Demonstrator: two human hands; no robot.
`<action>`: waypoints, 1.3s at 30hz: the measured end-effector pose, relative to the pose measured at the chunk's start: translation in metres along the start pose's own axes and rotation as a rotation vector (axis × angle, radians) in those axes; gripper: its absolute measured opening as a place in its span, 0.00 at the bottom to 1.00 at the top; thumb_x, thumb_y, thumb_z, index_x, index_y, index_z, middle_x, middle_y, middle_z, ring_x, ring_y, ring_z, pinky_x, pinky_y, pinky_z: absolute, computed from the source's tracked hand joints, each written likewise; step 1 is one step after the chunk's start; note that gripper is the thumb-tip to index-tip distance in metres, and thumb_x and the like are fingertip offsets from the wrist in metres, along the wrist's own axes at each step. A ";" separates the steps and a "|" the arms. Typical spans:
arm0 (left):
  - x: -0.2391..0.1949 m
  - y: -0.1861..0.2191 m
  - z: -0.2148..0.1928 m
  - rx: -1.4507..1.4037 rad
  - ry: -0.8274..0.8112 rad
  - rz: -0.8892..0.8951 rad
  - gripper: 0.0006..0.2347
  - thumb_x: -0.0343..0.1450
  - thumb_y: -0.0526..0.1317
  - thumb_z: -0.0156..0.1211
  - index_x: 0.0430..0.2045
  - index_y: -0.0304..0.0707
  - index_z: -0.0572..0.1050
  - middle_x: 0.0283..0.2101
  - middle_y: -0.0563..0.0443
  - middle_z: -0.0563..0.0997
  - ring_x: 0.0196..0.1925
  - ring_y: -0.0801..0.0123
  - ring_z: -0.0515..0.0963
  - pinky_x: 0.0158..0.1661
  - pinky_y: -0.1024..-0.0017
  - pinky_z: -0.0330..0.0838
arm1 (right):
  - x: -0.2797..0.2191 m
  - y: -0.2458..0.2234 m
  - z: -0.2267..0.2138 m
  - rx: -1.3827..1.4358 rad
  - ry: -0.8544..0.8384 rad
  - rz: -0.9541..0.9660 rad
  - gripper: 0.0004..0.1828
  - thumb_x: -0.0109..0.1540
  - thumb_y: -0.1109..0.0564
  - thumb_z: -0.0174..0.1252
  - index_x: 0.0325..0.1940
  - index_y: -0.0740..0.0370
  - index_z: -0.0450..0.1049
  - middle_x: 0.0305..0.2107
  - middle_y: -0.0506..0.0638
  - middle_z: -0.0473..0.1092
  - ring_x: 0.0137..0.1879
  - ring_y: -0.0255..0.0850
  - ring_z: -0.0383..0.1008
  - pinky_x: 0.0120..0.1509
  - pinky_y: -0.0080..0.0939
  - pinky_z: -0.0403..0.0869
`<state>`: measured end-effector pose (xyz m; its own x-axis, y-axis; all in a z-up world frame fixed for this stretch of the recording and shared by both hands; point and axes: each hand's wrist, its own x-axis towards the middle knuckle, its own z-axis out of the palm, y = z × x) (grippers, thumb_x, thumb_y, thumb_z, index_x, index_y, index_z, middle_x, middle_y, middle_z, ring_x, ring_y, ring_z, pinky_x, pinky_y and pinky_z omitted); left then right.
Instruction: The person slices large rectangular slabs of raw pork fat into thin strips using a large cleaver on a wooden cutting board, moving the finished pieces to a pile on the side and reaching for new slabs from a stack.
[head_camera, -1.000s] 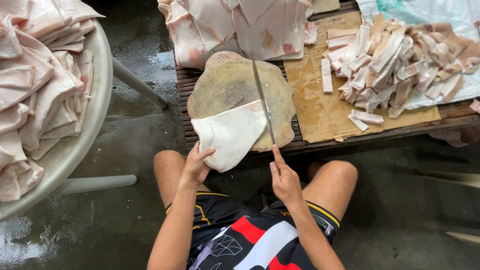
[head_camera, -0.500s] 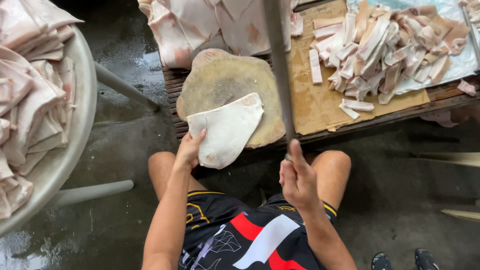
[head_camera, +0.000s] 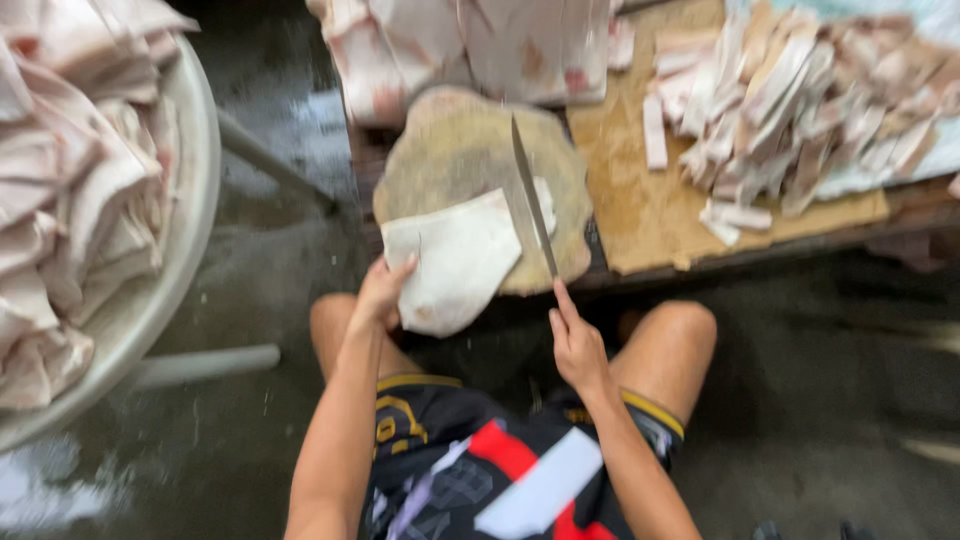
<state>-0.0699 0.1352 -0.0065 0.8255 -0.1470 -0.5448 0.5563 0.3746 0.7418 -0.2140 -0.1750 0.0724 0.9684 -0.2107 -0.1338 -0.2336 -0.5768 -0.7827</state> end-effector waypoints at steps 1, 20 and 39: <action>0.011 0.011 0.007 -0.004 0.027 0.011 0.17 0.71 0.34 0.61 0.56 0.33 0.72 0.50 0.47 0.82 0.49 0.61 0.83 0.49 0.61 0.78 | 0.018 -0.005 -0.004 0.017 -0.011 0.006 0.28 0.68 0.52 0.51 0.75 0.45 0.62 0.31 0.68 0.74 0.39 0.62 0.78 0.43 0.53 0.75; 0.031 -0.006 0.044 -0.096 0.023 0.098 0.17 0.74 0.32 0.57 0.58 0.31 0.70 0.50 0.44 0.81 0.49 0.60 0.82 0.49 0.62 0.78 | 0.016 -0.056 -0.033 0.273 0.011 -0.220 0.31 0.71 0.59 0.53 0.78 0.40 0.58 0.20 0.51 0.67 0.25 0.37 0.67 0.33 0.35 0.72; 0.034 -0.009 0.038 -0.146 0.020 0.117 0.17 0.73 0.33 0.56 0.58 0.32 0.69 0.52 0.44 0.81 0.51 0.58 0.81 0.51 0.61 0.77 | 0.033 -0.018 0.004 0.119 -0.107 0.169 0.29 0.70 0.51 0.48 0.77 0.41 0.59 0.20 0.64 0.69 0.26 0.54 0.73 0.36 0.48 0.74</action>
<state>-0.0433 0.0914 -0.0171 0.8809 -0.0773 -0.4669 0.4358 0.5173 0.7366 -0.1775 -0.1686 0.0801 0.9215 -0.2078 -0.3281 -0.3877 -0.4420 -0.8089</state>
